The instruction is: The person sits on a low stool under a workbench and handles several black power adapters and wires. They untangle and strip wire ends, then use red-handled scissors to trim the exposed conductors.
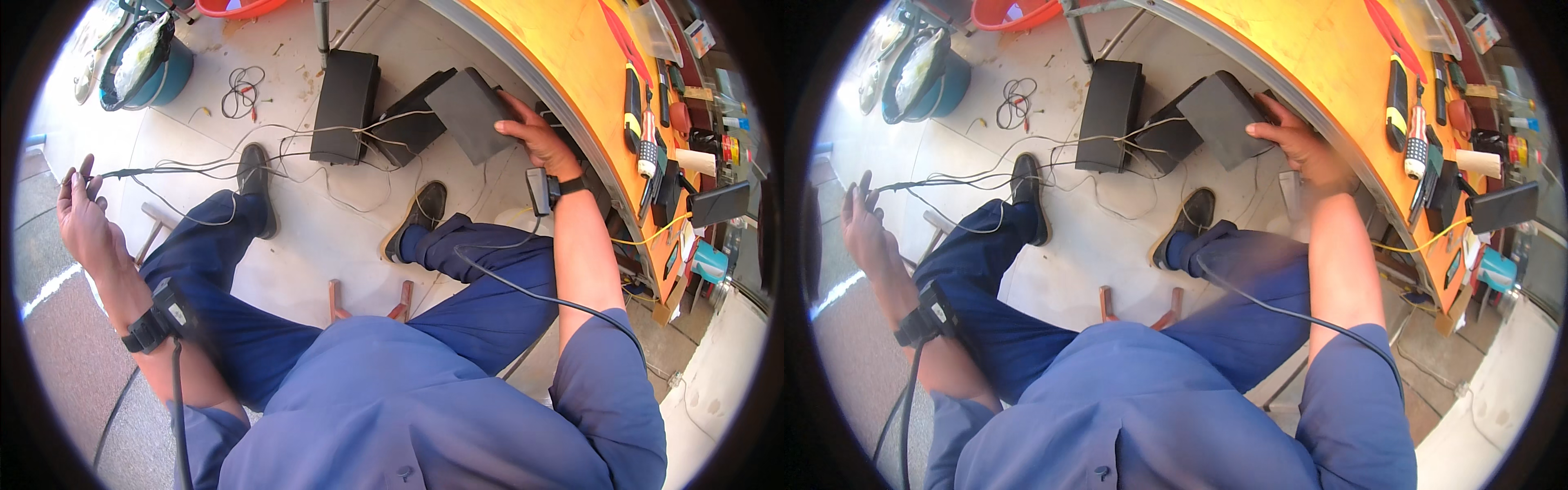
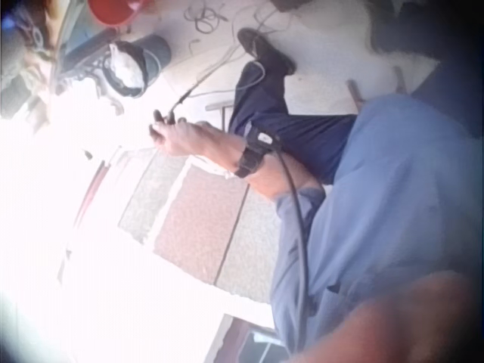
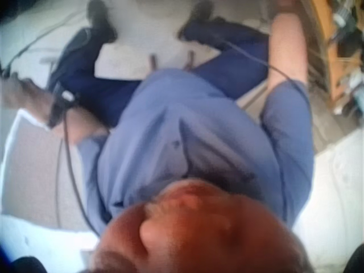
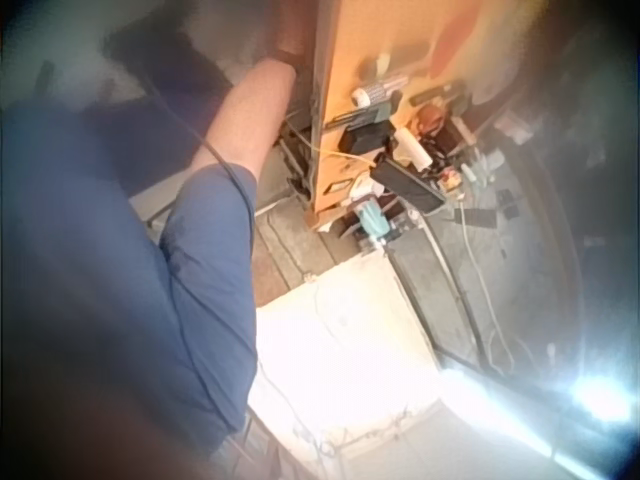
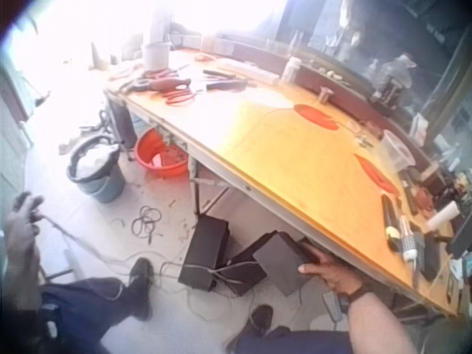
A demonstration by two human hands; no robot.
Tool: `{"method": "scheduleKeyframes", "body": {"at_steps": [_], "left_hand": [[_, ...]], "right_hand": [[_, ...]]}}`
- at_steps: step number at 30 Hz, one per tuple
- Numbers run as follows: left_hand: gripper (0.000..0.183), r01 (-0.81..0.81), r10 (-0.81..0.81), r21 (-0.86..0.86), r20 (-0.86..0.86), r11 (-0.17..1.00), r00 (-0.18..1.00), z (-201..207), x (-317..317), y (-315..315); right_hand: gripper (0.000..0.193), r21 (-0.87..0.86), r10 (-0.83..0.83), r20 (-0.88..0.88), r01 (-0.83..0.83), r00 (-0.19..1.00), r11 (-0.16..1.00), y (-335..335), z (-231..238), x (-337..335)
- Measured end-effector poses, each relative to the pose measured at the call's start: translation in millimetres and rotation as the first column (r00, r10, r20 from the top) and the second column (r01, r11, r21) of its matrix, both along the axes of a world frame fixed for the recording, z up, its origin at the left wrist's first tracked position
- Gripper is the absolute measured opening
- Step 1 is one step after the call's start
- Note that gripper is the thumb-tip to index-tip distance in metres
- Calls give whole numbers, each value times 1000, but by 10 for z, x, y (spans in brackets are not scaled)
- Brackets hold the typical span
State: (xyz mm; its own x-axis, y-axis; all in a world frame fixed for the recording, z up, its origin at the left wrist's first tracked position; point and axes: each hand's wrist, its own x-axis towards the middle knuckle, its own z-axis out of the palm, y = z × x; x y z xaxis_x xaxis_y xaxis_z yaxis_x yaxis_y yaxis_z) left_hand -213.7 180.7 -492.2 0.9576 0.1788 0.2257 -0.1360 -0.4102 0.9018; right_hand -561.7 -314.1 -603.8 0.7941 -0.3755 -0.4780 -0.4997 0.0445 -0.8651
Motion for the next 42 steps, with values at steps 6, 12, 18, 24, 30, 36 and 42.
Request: {"method": "scheduleKeyframes", "body": {"at_steps": [6,12,18,24,30,36,42], "left_hand": [[19,11,-11,6,-22,1000,1000,-39,36,1],[20,33,-34,-20,-42,999,999,-39,45,-79],[24,100,-102,-36,-79,994,992,20,-24,-234],[29,221,-237,-135,-121,966,964,95,-173,-367],[29,361,-413,-321,-109,876,904,170,-280,-428],[21,407,-526,-543,-77,734,847,154,-343,-447],[17,466,-675,-658,-89,592,732,188,-448,-498]], "right_hand": [[97,-478,87,-144,-146,986,866,-189,-530,365],[99,-725,141,-190,-236,972,647,-200,-957,450],[106,-753,128,-106,-163,986,638,-218,-1269,344],[108,-832,156,-252,-296,955,468,-205,-1235,373],[111,-760,145,-273,-306,951,573,-172,-1200,375],[113,-715,135,-326,-337,936,612,-129,-1226,303],[97,-826,241,-208,-303,948,475,205,-686,615]]}}
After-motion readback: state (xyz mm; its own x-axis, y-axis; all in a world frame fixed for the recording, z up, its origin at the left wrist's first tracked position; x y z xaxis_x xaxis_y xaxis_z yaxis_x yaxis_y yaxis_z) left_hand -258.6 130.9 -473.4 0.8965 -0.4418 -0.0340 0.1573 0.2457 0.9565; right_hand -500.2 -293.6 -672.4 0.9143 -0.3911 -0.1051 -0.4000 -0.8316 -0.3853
